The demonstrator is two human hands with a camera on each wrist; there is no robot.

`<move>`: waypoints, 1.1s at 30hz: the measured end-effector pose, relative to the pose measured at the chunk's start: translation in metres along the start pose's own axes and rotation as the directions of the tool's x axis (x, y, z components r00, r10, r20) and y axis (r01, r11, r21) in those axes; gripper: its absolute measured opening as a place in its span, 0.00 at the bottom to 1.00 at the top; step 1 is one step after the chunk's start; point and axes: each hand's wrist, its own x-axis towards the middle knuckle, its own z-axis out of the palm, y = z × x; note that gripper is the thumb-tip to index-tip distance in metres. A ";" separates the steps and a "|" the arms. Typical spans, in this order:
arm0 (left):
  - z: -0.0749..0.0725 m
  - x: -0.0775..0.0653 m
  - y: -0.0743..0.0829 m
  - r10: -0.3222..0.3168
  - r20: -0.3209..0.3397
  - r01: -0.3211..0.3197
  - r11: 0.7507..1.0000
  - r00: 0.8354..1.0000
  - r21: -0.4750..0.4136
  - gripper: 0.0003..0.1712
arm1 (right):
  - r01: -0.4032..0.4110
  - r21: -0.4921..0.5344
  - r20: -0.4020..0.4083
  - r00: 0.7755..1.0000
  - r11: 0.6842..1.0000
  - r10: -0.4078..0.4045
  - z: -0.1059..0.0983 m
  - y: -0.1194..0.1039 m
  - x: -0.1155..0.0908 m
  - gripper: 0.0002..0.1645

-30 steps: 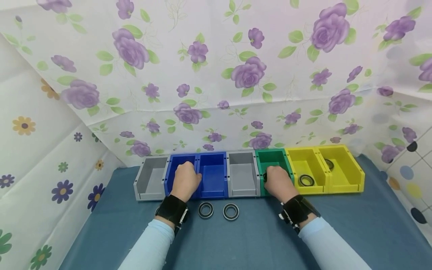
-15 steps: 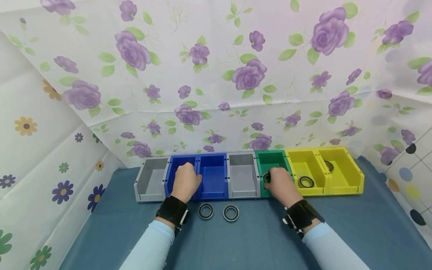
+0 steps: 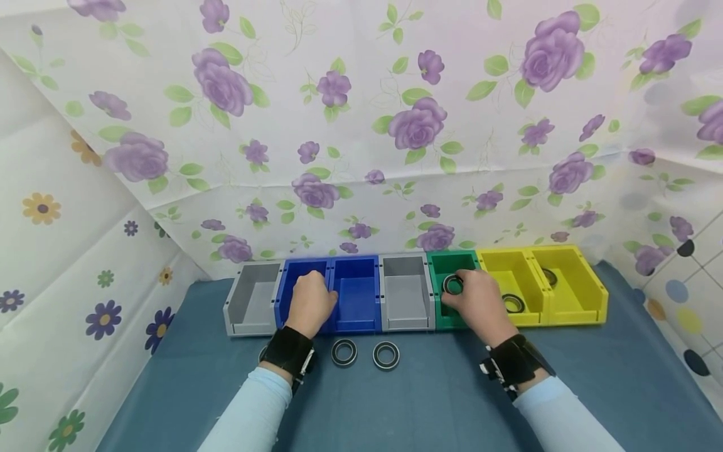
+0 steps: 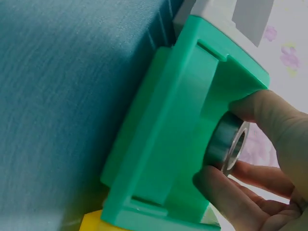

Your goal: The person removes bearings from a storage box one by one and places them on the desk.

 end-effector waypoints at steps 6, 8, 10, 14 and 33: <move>0.000 0.000 0.001 -0.005 0.002 0.005 1.000 1.000 0.004 0.10 | 0.047 -0.023 -0.100 0.994 0.999 -0.049 -0.006 -0.004 -0.005 0.35; 0.000 0.000 0.001 -0.003 0.000 0.003 1.000 1.000 0.006 0.10 | 0.072 -0.027 -0.142 0.987 0.997 -0.075 -0.008 -0.008 -0.007 0.34; 0.000 0.000 0.001 0.004 -0.006 -0.004 1.000 1.000 0.007 0.11 | 0.095 -0.030 -0.175 0.980 0.995 -0.099 -0.010 -0.012 -0.009 0.33; 0.001 -0.001 0.000 0.015 -0.014 -0.015 1.000 1.000 0.002 0.13 | 0.138 -0.038 -0.219 0.965 0.990 -0.143 -0.015 -0.021 -0.014 0.32; 0.001 0.000 -0.001 0.012 -0.011 -0.012 1.000 1.000 0.004 0.11 | 0.190 0.010 -0.121 0.975 0.982 -0.188 -0.007 -0.045 -0.057 0.33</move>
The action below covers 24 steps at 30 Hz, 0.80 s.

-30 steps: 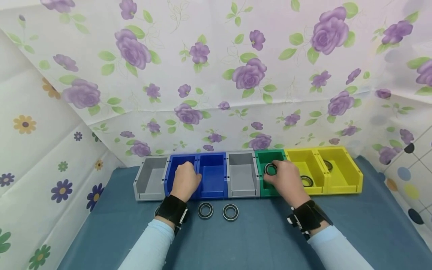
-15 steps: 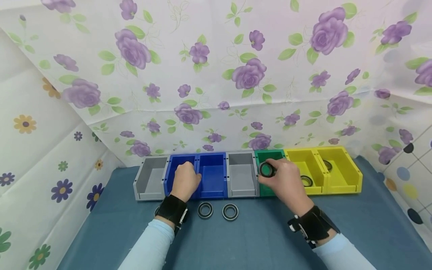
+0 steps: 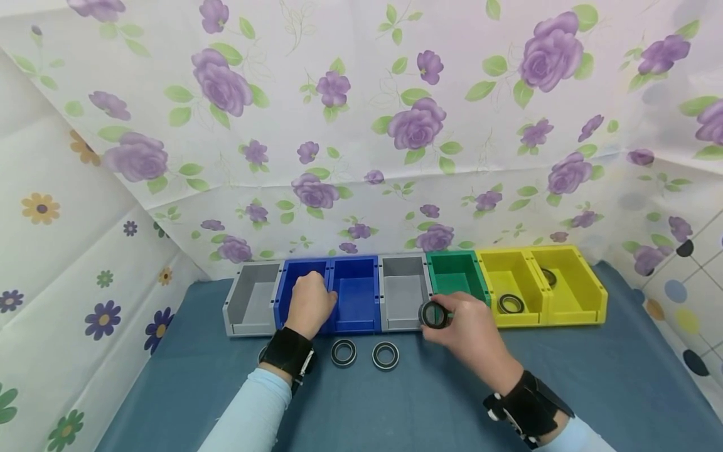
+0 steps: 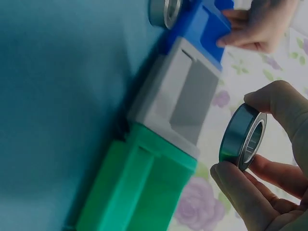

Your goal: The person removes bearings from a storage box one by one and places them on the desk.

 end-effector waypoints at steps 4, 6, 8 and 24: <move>-0.001 0.000 0.001 -0.006 0.005 0.006 1.000 1.000 -0.001 0.11 | -0.010 0.005 0.050 0.999 1.000 0.010 0.007 -0.001 -0.007 0.34; -0.001 0.000 0.001 -0.007 0.001 0.007 1.000 1.000 0.003 0.12 | -0.018 0.005 0.075 0.997 1.000 0.018 0.010 0.000 -0.010 0.34; 0.000 0.000 0.001 -0.006 -0.002 0.006 1.000 1.000 0.005 0.13 | -0.030 -0.002 0.098 0.995 1.000 0.031 0.013 0.000 -0.012 0.35; 0.001 0.000 0.000 -0.012 -0.005 0.012 1.000 1.000 0.005 0.12 | -0.025 -0.052 0.247 0.968 0.998 0.037 0.035 0.003 -0.025 0.32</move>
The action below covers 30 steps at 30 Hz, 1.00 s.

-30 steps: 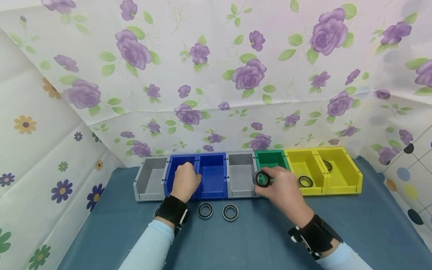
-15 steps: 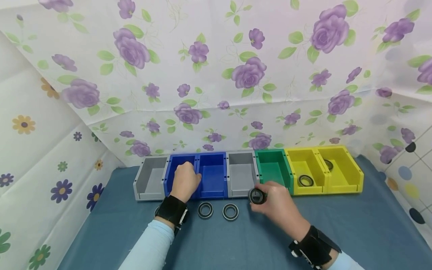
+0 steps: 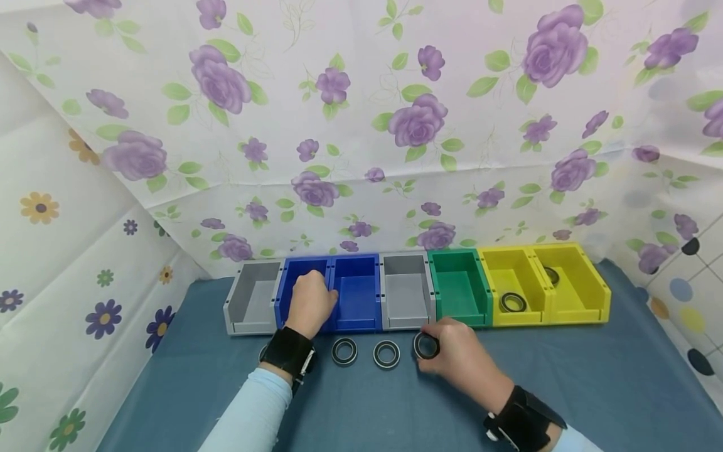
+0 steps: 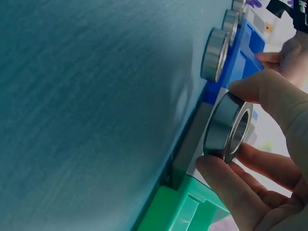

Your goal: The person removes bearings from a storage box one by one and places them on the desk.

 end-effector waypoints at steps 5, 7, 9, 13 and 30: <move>0.000 0.000 0.000 -0.001 0.005 0.001 1.000 1.000 -0.004 0.14 | 0.002 -0.011 0.028 1.000 1.000 -0.002 0.004 0.000 0.000 0.33; 0.000 -0.001 0.000 0.002 0.005 -0.002 1.000 1.000 -0.004 0.15 | 0.001 -0.010 0.046 0.999 1.000 -0.001 0.006 0.000 0.000 0.34; 0.000 0.000 0.000 0.006 0.003 -0.006 1.000 1.000 -0.004 0.14 | 0.003 -0.013 0.060 0.998 1.000 -0.002 0.007 0.000 0.000 0.34; 0.000 -0.001 0.000 0.002 0.005 -0.002 1.000 1.000 -0.009 0.14 | 0.007 -0.021 0.082 0.997 1.000 -0.005 0.010 0.000 0.001 0.35; 0.001 -0.001 -0.001 0.000 -0.004 0.000 1.000 1.000 -0.012 0.20 | 0.011 -0.018 0.130 0.991 1.000 -0.008 0.015 -0.001 0.004 0.32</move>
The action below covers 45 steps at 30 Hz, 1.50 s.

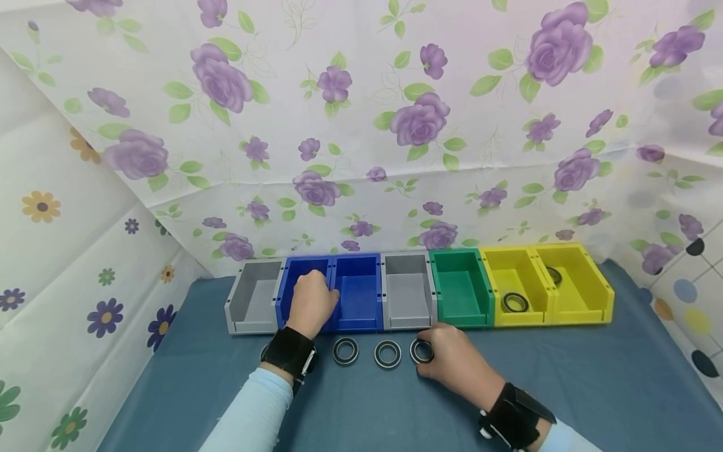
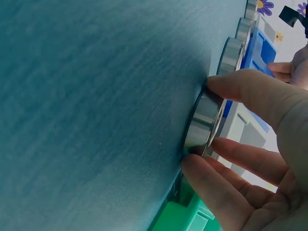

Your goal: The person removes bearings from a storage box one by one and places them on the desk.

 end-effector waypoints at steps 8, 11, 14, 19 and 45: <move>-0.001 0.000 0.002 0.001 -0.013 -0.001 1.000 1.000 0.009 0.20 | 0.023 -0.053 -0.063 0.998 0.998 -0.026 -0.007 -0.001 -0.003 0.28; 0.000 0.000 0.002 0.007 -0.030 -0.006 1.000 1.000 0.024 0.18 | 0.023 -0.062 -0.090 0.996 0.998 -0.028 -0.016 -0.003 -0.005 0.27; 0.000 0.000 0.002 0.011 -0.040 -0.010 0.999 0.999 0.034 0.17 | 0.010 -0.036 -0.107 0.994 0.999 -0.014 -0.028 -0.005 -0.006 0.26; 0.000 -0.001 0.002 0.005 -0.028 -0.004 1.000 1.000 0.027 0.16 | 0.026 -0.001 -0.167 0.986 1.000 -0.026 -0.054 -0.003 -0.004 0.24; 0.003 0.001 -0.003 0.029 -0.046 -0.028 0.999 0.999 0.019 0.19 | -0.194 0.047 -0.213 0.957 0.980 0.199 -0.098 0.108 0.017 0.27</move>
